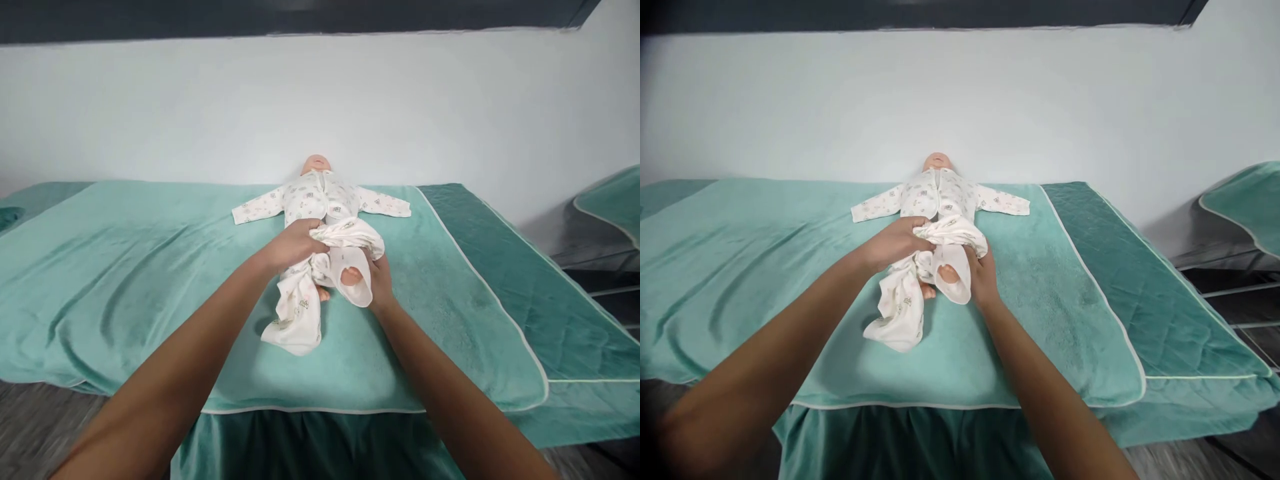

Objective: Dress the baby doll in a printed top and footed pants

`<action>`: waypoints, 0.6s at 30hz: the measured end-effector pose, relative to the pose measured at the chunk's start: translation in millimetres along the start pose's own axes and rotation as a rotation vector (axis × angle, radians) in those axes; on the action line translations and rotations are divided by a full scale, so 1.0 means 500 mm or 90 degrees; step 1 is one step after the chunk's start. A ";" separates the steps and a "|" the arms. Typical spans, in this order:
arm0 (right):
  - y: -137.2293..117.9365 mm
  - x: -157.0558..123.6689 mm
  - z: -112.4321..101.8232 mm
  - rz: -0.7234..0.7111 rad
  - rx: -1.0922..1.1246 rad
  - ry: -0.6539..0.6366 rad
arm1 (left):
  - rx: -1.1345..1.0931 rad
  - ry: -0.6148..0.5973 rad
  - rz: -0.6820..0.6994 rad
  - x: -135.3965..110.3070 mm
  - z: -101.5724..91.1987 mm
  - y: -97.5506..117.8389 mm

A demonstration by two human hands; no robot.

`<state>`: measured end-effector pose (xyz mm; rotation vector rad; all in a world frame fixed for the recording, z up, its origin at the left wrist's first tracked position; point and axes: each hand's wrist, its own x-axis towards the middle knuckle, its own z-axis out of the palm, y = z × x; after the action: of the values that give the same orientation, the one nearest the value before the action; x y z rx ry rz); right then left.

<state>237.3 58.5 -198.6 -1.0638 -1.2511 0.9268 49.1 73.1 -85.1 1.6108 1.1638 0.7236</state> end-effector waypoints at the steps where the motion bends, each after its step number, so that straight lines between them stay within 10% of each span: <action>1: 0.000 0.001 0.000 0.000 0.018 0.017 | 0.029 0.051 0.037 0.009 0.005 -0.006; 10: -0.007 0.097 -0.014 -0.085 -0.206 0.044 | 0.135 0.363 0.157 0.075 0.023 -0.051; 18: -0.042 0.120 -0.043 -0.175 -0.175 -0.128 | -0.291 0.033 0.060 0.055 -0.034 -0.121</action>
<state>264.4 108.2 -162.4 -0.9939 -1.6816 0.6753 23.5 108.3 -138.2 1.2717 0.8812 1.0154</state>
